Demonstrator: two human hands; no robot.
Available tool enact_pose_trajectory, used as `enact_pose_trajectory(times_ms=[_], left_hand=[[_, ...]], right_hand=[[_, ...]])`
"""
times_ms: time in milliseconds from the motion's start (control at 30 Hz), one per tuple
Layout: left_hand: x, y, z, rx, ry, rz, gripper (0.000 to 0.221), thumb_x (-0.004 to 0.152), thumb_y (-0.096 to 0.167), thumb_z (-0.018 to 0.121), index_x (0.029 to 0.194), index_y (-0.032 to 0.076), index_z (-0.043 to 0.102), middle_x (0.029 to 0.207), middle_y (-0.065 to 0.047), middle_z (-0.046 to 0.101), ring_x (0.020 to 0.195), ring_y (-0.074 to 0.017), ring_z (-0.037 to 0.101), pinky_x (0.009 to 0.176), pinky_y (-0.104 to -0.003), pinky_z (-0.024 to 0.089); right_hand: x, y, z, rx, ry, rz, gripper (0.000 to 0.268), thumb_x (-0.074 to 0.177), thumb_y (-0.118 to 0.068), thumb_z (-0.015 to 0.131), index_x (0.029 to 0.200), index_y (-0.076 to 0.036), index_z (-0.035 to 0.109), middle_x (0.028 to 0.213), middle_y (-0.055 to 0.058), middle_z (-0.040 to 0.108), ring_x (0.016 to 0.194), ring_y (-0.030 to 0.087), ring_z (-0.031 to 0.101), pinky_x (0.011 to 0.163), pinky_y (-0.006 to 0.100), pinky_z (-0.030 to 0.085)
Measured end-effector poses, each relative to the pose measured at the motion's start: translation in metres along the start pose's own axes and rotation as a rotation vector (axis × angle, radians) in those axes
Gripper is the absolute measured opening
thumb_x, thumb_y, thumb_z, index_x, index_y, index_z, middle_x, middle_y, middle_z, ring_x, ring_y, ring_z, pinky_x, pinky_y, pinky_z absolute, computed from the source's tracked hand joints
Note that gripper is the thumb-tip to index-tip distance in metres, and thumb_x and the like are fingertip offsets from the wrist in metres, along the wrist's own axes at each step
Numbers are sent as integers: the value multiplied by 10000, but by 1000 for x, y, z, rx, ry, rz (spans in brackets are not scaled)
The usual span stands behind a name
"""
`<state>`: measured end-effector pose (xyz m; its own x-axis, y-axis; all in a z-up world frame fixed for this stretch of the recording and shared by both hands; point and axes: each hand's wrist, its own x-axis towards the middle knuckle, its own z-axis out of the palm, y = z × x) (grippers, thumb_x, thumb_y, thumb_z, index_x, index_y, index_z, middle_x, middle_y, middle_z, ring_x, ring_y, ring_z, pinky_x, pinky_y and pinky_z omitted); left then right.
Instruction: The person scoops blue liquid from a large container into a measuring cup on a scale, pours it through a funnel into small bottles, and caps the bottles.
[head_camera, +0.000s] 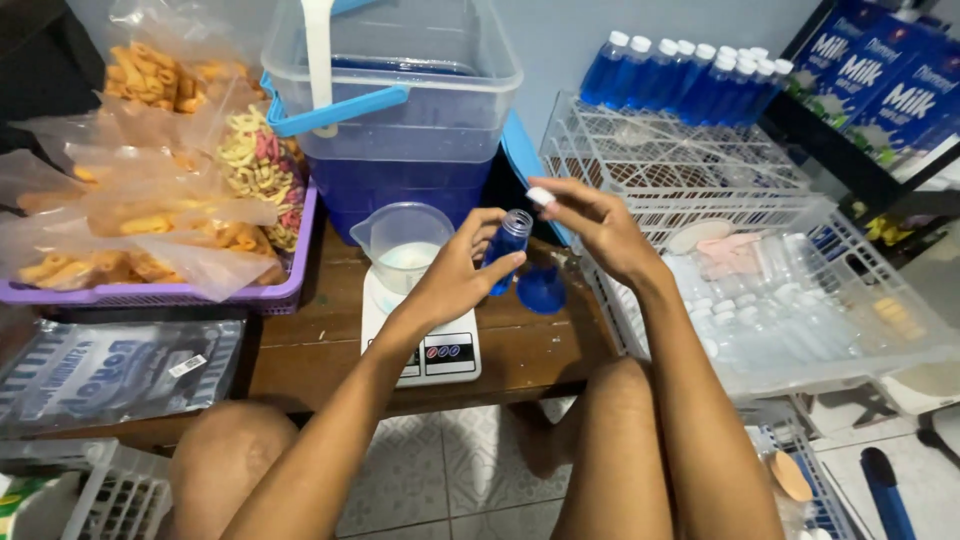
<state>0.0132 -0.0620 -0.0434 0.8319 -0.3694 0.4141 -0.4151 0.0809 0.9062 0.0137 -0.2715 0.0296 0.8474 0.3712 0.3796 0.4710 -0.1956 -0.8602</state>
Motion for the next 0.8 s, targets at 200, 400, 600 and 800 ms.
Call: enact_pose_trajectory(times_ms=[200,400,600,800], left_hand=[[4,8,0,36,-29,8,549,934,178,717,1408,80,458,1288,-204,650,1181,-345,646,1042,-497,422],[2,20,-3,36,-57,9,549,943,212,706,1420,91,463,1294,-204,651,1194,-346,638,1058,-501,416],[-3,37,-3,-9,-119,24,590,931,215,701,1432,44,442,1305,-269,630,1226,-422,609,1075,-556,399],[-5,44,-3,-77,-177,52,601,944,258,695,1452,62,441,1343,-287,611,1275,-477,570,1095,-579,375]], right_hand=[[-4,2,-4,12,-145,-111,326,1024,-7,557,1339,48,622,1361,214,584,1345,308,506,1141,500,389],[-6,-4,1,107,-169,-133,279,1002,30,561,1267,65,642,1349,194,577,1349,286,503,1124,462,406],[-8,-1,4,217,-156,-127,224,986,54,563,1199,89,620,1323,218,581,1308,286,526,1101,456,414],[-12,-10,7,462,-140,-92,187,997,16,538,1181,35,564,1305,197,627,1248,237,570,1054,361,407]])
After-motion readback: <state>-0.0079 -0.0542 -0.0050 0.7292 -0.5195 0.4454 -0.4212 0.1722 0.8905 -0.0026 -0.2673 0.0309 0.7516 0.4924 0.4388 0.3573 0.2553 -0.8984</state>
